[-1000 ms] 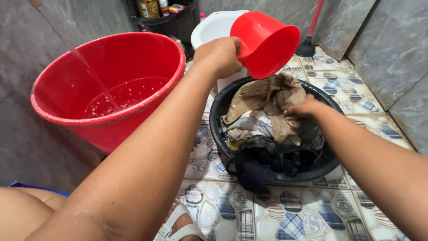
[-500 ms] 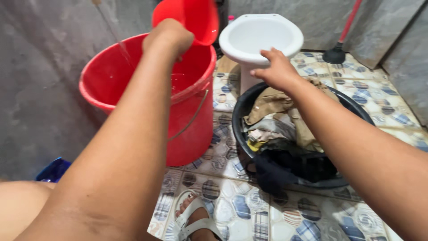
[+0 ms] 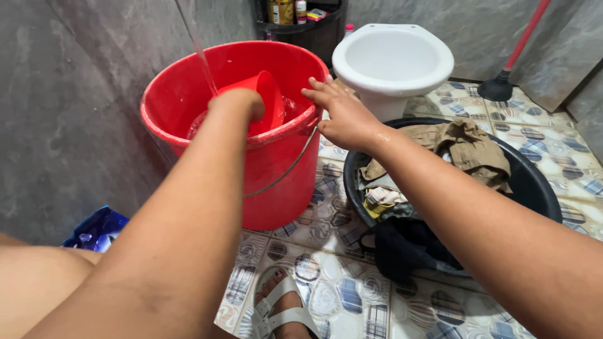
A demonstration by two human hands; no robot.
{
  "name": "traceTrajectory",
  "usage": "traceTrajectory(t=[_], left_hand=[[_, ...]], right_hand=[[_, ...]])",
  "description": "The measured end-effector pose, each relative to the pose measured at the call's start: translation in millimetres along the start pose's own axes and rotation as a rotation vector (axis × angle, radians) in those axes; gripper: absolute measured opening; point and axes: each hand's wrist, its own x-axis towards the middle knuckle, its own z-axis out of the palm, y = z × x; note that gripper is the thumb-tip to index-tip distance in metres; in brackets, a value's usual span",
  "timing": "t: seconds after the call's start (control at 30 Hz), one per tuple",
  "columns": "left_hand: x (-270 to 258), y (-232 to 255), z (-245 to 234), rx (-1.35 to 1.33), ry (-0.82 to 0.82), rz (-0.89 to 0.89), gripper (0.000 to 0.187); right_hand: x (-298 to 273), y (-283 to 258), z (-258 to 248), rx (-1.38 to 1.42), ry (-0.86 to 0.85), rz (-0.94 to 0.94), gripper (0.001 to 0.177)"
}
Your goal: The person pours water from a red bucket into a black basin using a red scoop, then washes multiple garments by hand. They repeatedly submerge, agitate, and wring out each item, including pants, shirts, and socks, before placing them aside.
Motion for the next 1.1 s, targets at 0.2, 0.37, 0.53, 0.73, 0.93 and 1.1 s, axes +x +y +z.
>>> traceTrajectory(t=[0.2, 0.37, 0.53, 0.73, 0.93, 1.1], left_hand=[[6, 10, 22, 0.038, -0.035, 0.007, 0.040], [16, 20, 23, 0.029, -0.089, 0.049, 0.028], [35, 21, 28, -0.157, -0.193, 0.041, 0.016], [51, -7, 26, -0.841, -0.333, -0.073, 0.003], [43, -46, 16, -1.311, -0.398, -0.059, 0.012], [14, -61, -17, -1.324, -0.251, 0.083, 0.016]], right_hand=[[-2, -3, -3, 0.024, -0.015, 0.008, 0.076], [-3, -9, -3, 0.041, -0.024, 0.026, 0.077], [-6, -13, -5, 0.086, -0.047, 0.035, 0.078], [-10, -5, -11, 0.192, -0.070, -0.010, 0.082], [-7, 15, -16, 0.328, -0.033, -0.018, 0.079], [-7, 24, -25, 0.402, 0.012, 0.036, 0.078]])
